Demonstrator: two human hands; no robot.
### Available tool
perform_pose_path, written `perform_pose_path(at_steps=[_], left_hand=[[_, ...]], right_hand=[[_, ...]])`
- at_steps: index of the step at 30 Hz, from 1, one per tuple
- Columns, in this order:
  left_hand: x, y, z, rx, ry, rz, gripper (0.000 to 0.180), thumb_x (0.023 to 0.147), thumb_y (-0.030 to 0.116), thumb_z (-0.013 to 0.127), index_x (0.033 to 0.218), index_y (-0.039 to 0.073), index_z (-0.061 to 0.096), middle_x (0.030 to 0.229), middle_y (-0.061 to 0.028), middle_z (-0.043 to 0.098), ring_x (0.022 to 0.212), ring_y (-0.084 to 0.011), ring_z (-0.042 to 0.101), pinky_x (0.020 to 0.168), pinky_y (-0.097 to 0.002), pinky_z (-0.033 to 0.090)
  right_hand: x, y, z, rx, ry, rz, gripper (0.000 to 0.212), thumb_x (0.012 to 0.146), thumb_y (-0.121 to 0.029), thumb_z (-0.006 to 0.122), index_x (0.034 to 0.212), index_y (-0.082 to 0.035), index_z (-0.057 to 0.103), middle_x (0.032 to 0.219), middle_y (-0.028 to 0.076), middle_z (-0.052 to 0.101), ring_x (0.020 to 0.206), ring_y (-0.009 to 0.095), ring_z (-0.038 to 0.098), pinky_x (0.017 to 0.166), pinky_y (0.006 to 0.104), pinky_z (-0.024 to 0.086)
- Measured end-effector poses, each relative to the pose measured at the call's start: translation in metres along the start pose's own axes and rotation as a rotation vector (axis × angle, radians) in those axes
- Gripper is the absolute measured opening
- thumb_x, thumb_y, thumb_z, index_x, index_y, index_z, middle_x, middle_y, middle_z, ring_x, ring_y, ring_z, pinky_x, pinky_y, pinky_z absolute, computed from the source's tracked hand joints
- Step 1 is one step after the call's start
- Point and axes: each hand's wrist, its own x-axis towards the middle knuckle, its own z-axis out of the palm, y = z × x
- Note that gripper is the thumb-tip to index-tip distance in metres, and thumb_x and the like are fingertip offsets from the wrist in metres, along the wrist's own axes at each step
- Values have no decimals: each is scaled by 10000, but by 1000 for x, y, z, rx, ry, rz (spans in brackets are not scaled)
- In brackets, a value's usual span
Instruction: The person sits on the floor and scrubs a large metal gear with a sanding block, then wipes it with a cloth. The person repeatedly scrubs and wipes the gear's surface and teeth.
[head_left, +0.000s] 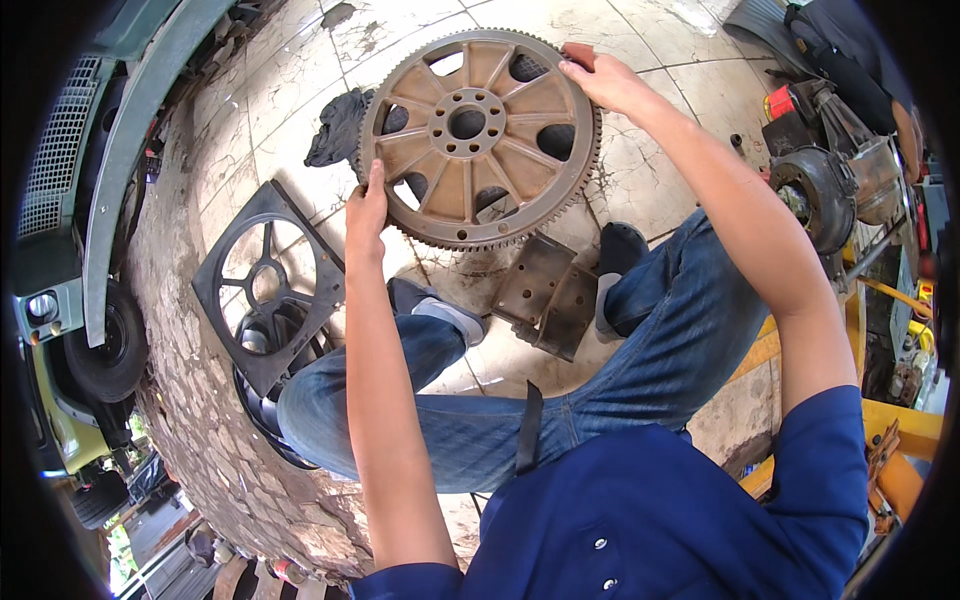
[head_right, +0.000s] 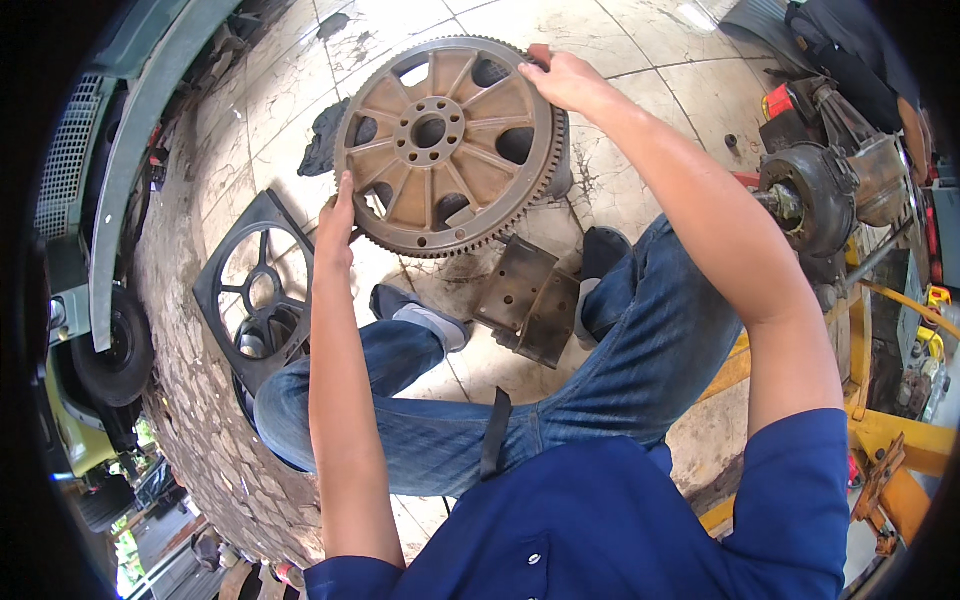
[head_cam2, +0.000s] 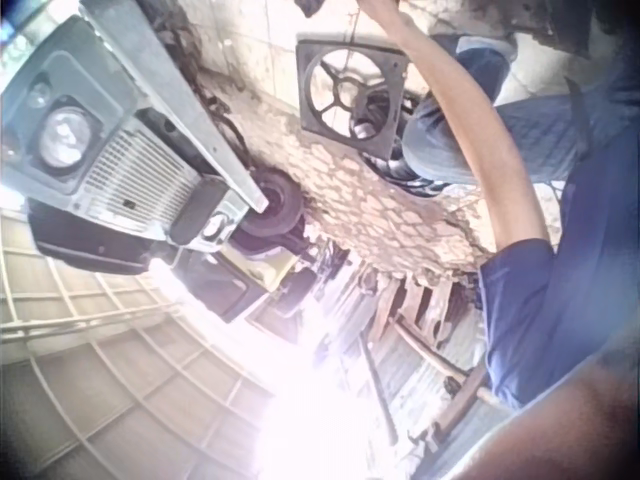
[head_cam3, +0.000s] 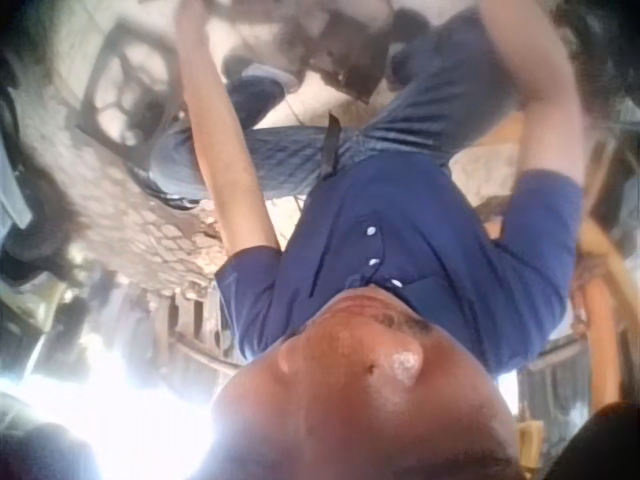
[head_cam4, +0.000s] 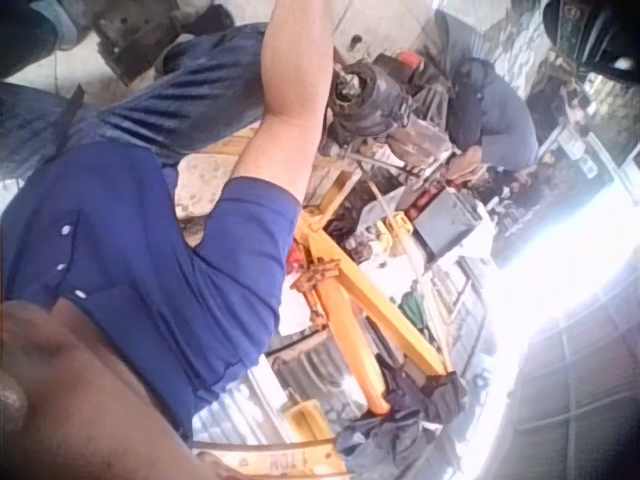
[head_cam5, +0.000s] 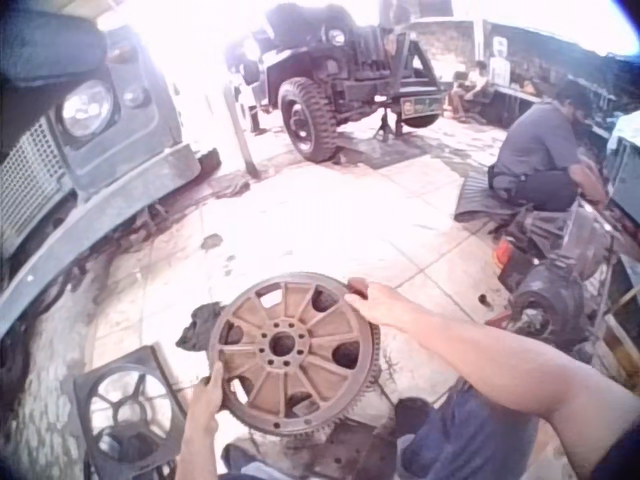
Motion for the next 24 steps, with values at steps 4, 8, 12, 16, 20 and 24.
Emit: perform_pose_path(at_steps=[4,8,12,16,20,24], left_hand=[[11,-8,7,-71,14,-36,795,875,564,663,1298,-100,553,1252,-199,613,1159,-265,575,962,-384,472],[10,-8,23,-302,46,-45,707,847,454,736,1230,-122,588,1152,-187,645,1024,-242,610,886,-371,493],[18,-16,20,-317,130,-15,578,852,417,721,1112,-95,650,932,-105,675,777,-180,589,729,-348,478],[3,-7,26,-275,150,3,524,888,340,685,1208,-72,627,1121,-128,676,953,-196,648,822,-356,516],[-2,-9,27,-308,214,29,521,877,357,698,1133,-94,648,1037,-127,680,875,-189,625,785,-354,500],[-23,15,19,-271,233,47,525,878,353,704,1064,-135,652,983,-157,678,874,-203,613,807,-368,496]], right_hand=[[4,1,3,-11,-29,20,739,842,-515,689,1389,-47,522,1335,182,596,1239,270,574,1047,355,437],[7,7,4,-16,4,20,736,802,-465,743,1370,-42,544,1304,184,618,1193,265,607,1021,339,455],[6,-9,6,-17,-5,104,667,835,-354,758,1375,-32,534,1310,141,622,1200,244,594,1017,332,448],[2,-7,2,-33,15,73,648,840,-326,758,1367,-20,540,1300,151,628,1190,239,598,1008,331,449],[8,-1,5,28,2,62,643,845,-292,759,1373,-4,531,1306,156,622,1192,233,594,1014,328,444],[6,1,2,74,-32,58,703,813,-324,780,1362,33,525,1335,215,588,1221,281,588,1028,351,452]])
